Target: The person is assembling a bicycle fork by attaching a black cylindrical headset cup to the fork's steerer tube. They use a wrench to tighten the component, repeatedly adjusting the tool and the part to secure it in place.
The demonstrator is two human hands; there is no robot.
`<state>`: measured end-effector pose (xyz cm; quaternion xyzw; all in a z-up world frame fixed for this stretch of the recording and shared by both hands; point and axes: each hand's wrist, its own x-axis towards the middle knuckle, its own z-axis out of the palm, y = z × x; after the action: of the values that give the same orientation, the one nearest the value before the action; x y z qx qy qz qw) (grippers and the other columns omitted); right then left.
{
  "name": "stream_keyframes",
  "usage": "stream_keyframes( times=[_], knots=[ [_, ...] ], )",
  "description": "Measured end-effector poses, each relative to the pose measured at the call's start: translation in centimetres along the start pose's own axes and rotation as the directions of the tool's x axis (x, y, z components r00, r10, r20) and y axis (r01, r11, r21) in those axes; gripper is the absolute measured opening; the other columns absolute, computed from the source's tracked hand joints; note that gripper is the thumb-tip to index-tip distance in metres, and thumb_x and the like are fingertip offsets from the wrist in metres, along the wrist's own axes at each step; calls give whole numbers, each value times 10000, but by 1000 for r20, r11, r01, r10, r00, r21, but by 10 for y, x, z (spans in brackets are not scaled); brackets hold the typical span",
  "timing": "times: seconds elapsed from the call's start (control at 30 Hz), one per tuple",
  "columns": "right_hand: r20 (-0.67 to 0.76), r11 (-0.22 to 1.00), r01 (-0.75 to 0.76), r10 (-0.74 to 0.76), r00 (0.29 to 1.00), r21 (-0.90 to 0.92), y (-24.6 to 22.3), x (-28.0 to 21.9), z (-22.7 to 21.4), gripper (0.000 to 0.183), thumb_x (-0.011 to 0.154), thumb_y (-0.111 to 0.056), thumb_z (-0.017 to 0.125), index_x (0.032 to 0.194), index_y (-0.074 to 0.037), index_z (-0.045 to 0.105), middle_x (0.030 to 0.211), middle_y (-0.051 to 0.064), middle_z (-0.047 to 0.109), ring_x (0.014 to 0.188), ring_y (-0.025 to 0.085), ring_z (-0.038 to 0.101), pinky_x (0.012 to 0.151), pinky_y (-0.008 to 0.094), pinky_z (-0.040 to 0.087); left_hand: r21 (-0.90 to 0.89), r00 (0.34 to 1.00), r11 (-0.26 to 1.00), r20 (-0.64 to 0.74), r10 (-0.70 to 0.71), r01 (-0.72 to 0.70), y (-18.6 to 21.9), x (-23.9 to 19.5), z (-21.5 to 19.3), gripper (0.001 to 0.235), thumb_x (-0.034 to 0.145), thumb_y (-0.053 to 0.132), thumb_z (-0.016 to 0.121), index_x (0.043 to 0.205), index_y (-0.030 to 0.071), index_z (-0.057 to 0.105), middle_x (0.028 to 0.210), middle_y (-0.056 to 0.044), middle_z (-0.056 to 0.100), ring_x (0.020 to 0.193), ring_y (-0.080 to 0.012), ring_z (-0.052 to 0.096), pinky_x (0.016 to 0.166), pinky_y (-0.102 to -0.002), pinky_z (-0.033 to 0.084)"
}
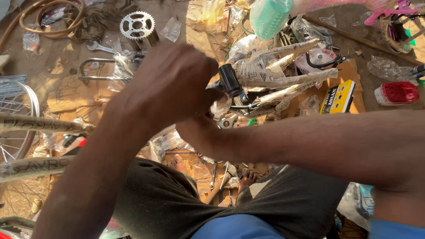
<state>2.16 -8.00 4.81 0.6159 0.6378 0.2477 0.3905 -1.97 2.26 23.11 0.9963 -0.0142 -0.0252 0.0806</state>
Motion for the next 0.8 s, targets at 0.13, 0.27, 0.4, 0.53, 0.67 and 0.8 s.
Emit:
stream_keyframes(
  times=[0.13, 0.27, 0.4, 0.53, 0.67, 0.8],
  knots=[
    [-92, 725, 182, -162, 982, 664, -26, -17, -5, 118, 808, -209, 734, 763, -101, 751, 736, 74, 695, 690, 242, 697, 533, 421, 523, -463, 849, 866, -520, -92, -190, -60, -55, 54, 350, 980, 323, 745, 1160, 25, 708, 964, -73, 744, 777, -157, 738, 671, -280, 600],
    [167, 59, -164, -47, 985, 985, -31, -66, 53, 296, 831, -395, 773, 889, -105, 791, 717, 107, 715, 712, 287, 708, 627, 471, 540, -753, 762, 649, -479, -435, -103, -76, -81, 117, 237, 1044, 242, 727, 1102, 13, 707, 891, -48, 739, 783, -117, 723, 701, -256, 577],
    [564, -550, -397, 172, 807, 735, -73, -114, 109, 219, 875, -297, 773, 970, -106, 821, 673, 31, 708, 557, 160, 566, 493, 359, 416, -790, 809, 610, -399, -431, -64, -57, -48, 164, 219, 1015, 225, 702, 1042, 11, 738, 841, -61, 727, 725, -135, 675, 657, -295, 540],
    [633, -780, -8, 502, 589, 626, -92, -141, 146, 224, 954, -278, 736, 962, -57, 773, 657, -15, 623, 562, 51, 534, 484, 258, 428, -653, 896, 755, -298, -329, 60, -28, -4, 184, 241, 977, 291, 708, 984, 63, 785, 783, -86, 698, 662, -233, 673, 603, -369, 497],
    [542, -635, -9, 652, 530, 772, -83, -138, 165, 234, 971, -293, 756, 964, -60, 760, 708, -25, 647, 625, 31, 563, 537, 244, 454, -685, 913, 720, -357, -198, -111, -17, 16, 208, 247, 981, 308, 689, 1001, 74, 767, 832, -72, 696, 665, -250, 682, 609, -378, 512],
    [574, -683, 36, 640, 511, 730, -93, -115, 171, 239, 957, -294, 766, 938, -56, 756, 703, -14, 642, 603, 38, 545, 523, 243, 426, -580, 842, 796, -507, -186, -173, -12, 25, 222, 209, 973, 272, 714, 962, 66, 747, 847, -69, 688, 699, -266, 682, 609, -389, 514]
  ],
)
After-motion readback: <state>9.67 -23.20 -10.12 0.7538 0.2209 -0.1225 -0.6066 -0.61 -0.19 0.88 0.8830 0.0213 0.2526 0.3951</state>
